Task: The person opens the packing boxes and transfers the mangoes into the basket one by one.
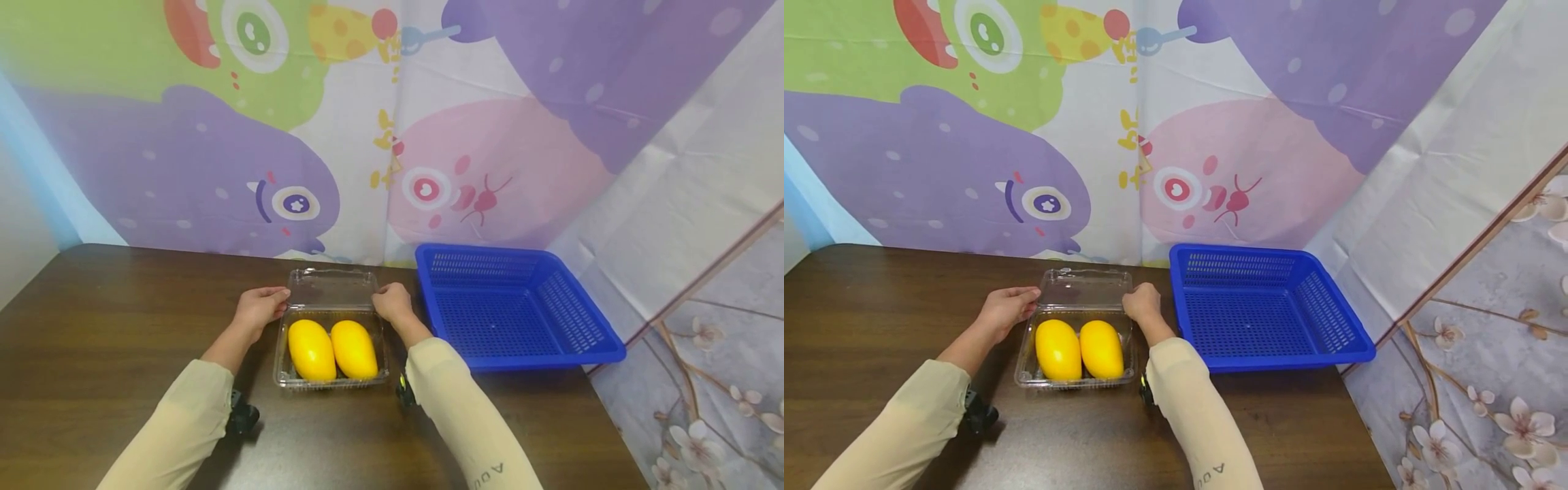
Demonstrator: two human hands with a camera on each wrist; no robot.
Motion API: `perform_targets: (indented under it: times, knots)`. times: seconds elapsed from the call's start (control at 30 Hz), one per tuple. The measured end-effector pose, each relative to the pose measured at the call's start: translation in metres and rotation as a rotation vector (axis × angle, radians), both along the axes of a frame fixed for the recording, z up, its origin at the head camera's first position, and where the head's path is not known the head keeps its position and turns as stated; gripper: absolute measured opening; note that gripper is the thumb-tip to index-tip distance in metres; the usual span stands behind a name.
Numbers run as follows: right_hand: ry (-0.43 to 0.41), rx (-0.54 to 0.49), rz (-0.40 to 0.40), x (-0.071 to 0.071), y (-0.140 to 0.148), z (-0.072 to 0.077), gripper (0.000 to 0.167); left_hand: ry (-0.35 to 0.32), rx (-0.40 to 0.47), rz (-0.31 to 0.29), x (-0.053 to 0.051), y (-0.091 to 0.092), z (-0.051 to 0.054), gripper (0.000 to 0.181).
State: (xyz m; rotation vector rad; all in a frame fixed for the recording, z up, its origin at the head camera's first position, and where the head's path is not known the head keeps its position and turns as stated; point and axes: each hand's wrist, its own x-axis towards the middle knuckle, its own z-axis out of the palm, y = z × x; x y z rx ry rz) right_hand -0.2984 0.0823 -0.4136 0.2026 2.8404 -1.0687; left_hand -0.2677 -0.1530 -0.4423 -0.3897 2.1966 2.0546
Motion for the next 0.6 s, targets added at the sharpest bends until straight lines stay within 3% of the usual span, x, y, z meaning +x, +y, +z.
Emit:
perform_targets:
  times: [0.13,0.23,0.4,0.6]
  knots:
    - [-0.002,0.007,0.001,0.001,0.001,0.001,0.035,-0.03,0.027,-0.013,0.001,-0.002,0.001,0.05]
    - [-0.008,-0.024,0.007,0.003,0.003,0.004,0.038,-0.052,0.034,-0.06,0.006,-0.004,0.001,0.055]
    - [-0.001,-0.071,0.031,0.008,0.006,0.01,0.041,-0.066,-0.013,-0.152,0.017,-0.007,0.005,0.061]
    - [0.009,-0.084,0.036,0.015,0.012,0.017,0.041,-0.074,-0.023,-0.195,0.031,-0.011,0.011,0.064]
